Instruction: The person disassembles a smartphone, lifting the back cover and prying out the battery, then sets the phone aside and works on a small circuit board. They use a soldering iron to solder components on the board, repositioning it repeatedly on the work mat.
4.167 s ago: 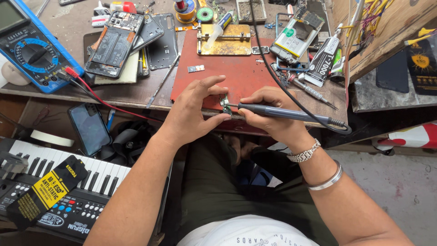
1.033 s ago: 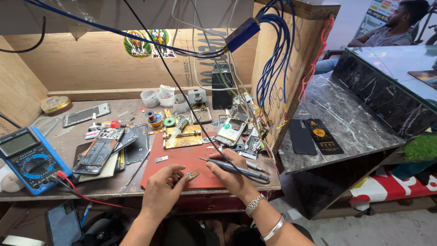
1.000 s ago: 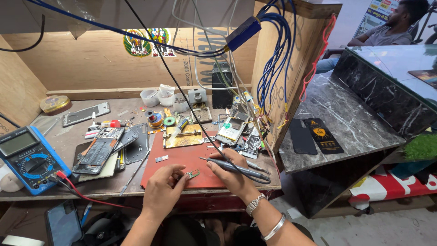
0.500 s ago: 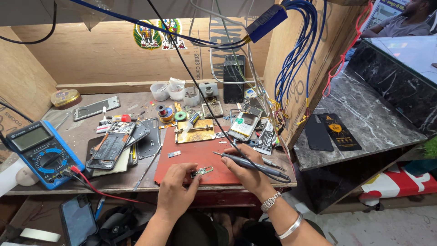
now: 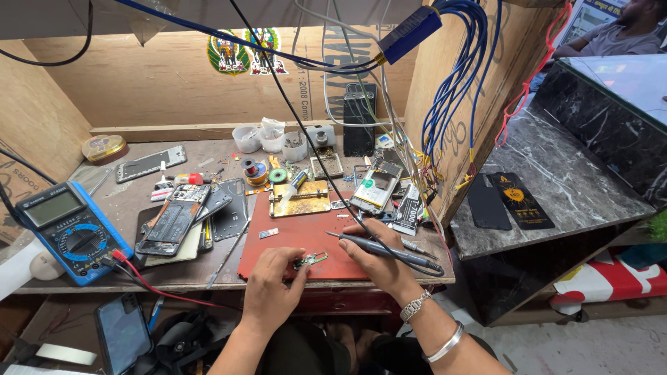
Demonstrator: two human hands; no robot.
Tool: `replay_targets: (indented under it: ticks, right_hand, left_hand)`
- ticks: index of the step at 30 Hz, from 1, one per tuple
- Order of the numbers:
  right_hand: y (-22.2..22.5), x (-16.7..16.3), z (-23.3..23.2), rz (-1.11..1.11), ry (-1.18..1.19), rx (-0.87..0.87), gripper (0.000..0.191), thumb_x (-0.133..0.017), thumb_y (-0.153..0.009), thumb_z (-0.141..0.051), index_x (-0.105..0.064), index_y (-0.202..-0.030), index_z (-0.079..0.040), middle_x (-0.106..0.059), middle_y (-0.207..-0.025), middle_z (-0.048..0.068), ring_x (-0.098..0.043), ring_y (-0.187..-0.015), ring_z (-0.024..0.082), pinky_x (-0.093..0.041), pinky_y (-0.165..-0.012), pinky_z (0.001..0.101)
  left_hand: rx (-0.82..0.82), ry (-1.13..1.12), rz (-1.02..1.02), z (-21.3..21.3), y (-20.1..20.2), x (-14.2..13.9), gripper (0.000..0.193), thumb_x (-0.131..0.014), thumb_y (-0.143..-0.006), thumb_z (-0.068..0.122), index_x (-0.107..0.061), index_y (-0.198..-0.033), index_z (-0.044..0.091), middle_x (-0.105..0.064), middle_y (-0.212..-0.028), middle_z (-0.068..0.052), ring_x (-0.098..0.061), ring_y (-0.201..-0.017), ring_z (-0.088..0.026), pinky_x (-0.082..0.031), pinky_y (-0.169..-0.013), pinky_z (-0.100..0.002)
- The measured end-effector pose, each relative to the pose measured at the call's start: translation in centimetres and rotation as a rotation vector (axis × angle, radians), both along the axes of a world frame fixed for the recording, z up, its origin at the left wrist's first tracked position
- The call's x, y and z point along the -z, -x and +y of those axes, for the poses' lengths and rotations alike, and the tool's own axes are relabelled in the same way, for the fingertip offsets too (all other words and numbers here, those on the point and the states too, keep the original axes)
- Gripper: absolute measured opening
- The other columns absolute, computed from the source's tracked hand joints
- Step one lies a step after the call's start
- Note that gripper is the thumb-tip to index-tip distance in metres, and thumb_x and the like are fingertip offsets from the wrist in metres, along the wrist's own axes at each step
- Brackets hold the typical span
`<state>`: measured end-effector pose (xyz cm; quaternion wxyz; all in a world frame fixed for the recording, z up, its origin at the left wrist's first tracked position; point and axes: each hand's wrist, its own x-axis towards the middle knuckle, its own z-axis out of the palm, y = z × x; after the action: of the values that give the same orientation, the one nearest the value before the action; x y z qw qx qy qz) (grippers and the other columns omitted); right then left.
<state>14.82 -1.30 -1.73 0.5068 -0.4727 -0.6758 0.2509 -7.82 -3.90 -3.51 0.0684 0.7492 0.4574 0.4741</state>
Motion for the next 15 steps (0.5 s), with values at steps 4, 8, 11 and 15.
replay_targets:
  ticks: [4, 8, 11, 15]
  right_hand:
    - [0.04, -0.06, 0.01, 0.012, -0.011, -0.015, 0.026, -0.079, -0.083, -0.027, -0.076, -0.097, -0.005, -0.071, -0.085, 0.005, -0.069, -0.075, 0.014, -0.053, -0.069, 0.0297]
    - [0.08, -0.11, -0.02, -0.007, -0.005, -0.001, 0.026, -0.079, -0.083, -0.027, -0.076, -0.095, -0.004, -0.070, -0.082, 0.005, -0.068, -0.072, 0.015, -0.052, -0.067, 0.0302]
    - [0.04, -0.18, 0.01, -0.013, -0.016, -0.006, 0.025, -0.079, -0.083, -0.026, -0.076, -0.095, -0.004, -0.069, -0.081, 0.005, -0.067, -0.071, 0.015, -0.052, -0.066, 0.0303]
    - [0.09, -0.22, 0.04, -0.004, -0.021, -0.018, 0.025, -0.079, -0.083, -0.026, -0.075, -0.095, -0.004, -0.069, -0.081, 0.005, -0.067, -0.071, 0.015, -0.052, -0.066, 0.0302]
  left_hand:
    - [0.008, -0.005, -0.003, -0.03, 0.03, 0.00, 0.025, -0.077, -0.082, 0.008, -0.069, -0.105, 0.007, -0.071, -0.097, -0.007, -0.068, -0.082, -0.022, -0.058, -0.067, -0.033]
    - [0.003, -0.019, 0.007, 0.01, 0.08, -0.06, 0.025, -0.077, -0.081, 0.008, -0.069, -0.105, 0.007, -0.071, -0.097, -0.007, -0.068, -0.082, -0.022, -0.058, -0.068, -0.034]
    - [0.000, 0.019, 0.001, -0.01, 0.00, -0.11, 0.025, -0.077, -0.081, 0.009, -0.070, -0.105, 0.007, -0.071, -0.098, -0.007, -0.068, -0.082, -0.022, -0.058, -0.068, -0.033]
    - [-0.002, 0.024, 0.009, -0.07, 0.01, -0.18, 0.025, -0.077, -0.081, 0.009, -0.070, -0.105, 0.008, -0.071, -0.098, -0.007, -0.068, -0.083, -0.022, -0.058, -0.069, -0.034]
